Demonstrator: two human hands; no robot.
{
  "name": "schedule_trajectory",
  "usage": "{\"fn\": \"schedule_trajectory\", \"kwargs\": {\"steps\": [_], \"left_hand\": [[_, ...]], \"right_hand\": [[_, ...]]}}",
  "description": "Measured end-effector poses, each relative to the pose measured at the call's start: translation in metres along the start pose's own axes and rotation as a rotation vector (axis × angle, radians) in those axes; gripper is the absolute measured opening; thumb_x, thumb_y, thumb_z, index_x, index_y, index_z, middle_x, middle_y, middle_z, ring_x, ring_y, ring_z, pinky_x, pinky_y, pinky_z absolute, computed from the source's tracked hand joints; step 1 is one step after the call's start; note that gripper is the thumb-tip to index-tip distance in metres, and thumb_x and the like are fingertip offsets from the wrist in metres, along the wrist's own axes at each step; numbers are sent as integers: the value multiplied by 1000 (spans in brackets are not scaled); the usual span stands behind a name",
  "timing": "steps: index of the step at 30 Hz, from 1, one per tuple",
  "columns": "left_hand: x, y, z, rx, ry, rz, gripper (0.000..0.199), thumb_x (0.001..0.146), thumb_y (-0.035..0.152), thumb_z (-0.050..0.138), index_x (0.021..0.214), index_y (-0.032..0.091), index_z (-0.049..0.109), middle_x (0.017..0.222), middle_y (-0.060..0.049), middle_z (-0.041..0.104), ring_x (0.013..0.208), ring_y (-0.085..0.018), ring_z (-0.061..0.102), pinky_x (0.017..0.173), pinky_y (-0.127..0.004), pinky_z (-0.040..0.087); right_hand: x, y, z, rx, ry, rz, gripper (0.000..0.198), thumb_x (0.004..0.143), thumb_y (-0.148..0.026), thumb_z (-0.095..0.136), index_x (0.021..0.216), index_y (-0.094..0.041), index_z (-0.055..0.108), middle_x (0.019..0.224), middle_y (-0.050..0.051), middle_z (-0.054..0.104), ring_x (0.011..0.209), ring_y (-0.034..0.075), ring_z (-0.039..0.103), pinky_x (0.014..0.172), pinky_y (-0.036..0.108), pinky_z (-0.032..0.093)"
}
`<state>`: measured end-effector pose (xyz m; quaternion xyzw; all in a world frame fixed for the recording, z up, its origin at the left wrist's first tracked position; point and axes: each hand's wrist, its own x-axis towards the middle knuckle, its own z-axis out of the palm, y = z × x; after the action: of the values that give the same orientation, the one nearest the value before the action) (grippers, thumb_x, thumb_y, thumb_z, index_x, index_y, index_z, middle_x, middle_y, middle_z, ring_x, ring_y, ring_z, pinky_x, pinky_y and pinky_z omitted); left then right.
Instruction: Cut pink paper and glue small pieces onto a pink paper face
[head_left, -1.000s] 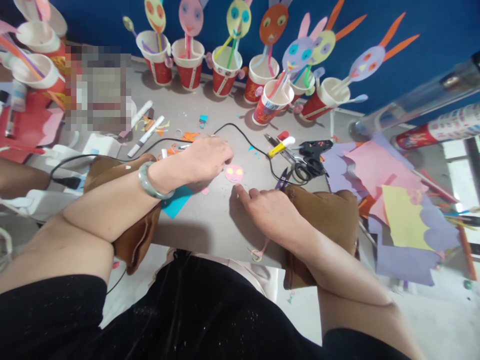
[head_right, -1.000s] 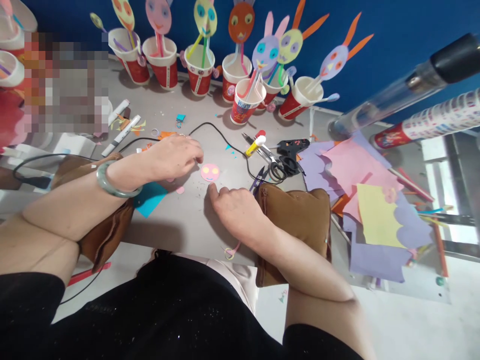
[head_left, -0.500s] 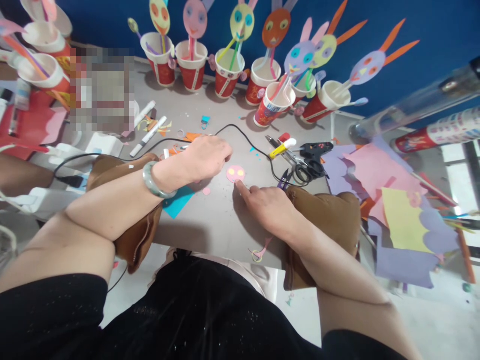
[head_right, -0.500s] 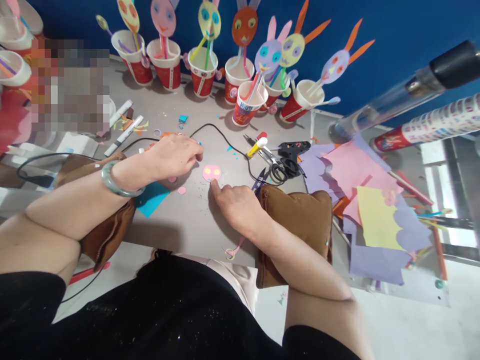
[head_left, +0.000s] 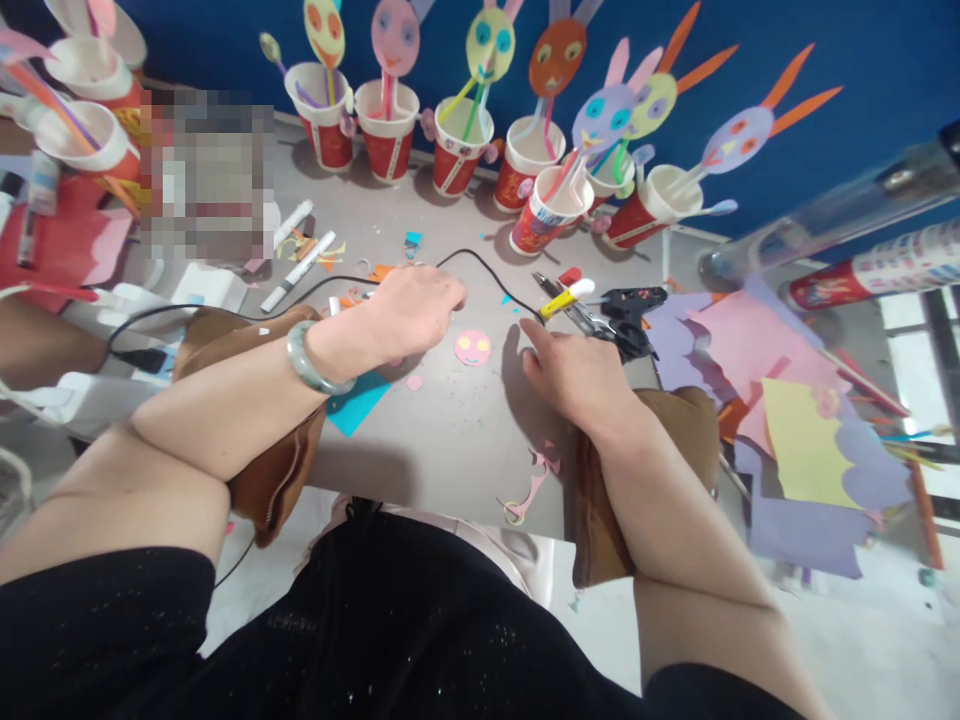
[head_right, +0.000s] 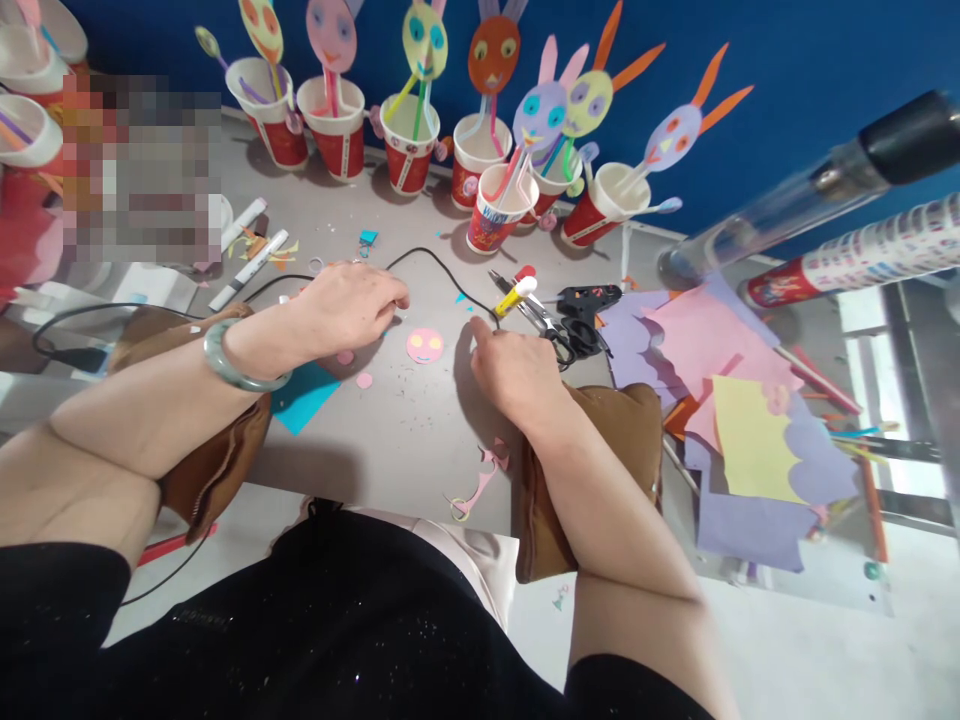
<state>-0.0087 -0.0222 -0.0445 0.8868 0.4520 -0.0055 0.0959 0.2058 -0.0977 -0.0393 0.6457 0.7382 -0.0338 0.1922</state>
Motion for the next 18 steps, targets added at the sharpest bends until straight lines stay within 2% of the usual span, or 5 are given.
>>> {"fn": "schedule_trajectory", "kwargs": {"steps": [8, 13, 18], "left_hand": [[1, -6, -5, -49, 93, -24, 39, 94, 12, 50, 119, 18, 78, 114, -11, 80, 108, -25, 74, 94, -36, 54], [2, -6, -7, -35, 77, -19, 38, 93, 12, 51, 119, 19, 78, 112, -10, 81, 106, -24, 75, 90, -34, 53], [2, -6, -5, -27, 56, -14, 38, 92, 12, 53, 119, 21, 78, 108, -9, 81, 104, -24, 75, 88, -34, 53]], "right_hand": [[11, 5, 9, -2, -46, 31, 59, 101, -21, 40, 159, -21, 47, 109, 16, 80, 96, 34, 75, 73, 37, 45], [14, 5, 8, 1, -96, 21, 59, 102, -19, 39, 160, -21, 46, 113, 18, 80, 98, 34, 75, 76, 39, 48], [15, 6, 11, -10, -88, 13, 59, 100, -20, 40, 159, -18, 46, 111, 20, 80, 95, 33, 75, 73, 37, 46]]}}
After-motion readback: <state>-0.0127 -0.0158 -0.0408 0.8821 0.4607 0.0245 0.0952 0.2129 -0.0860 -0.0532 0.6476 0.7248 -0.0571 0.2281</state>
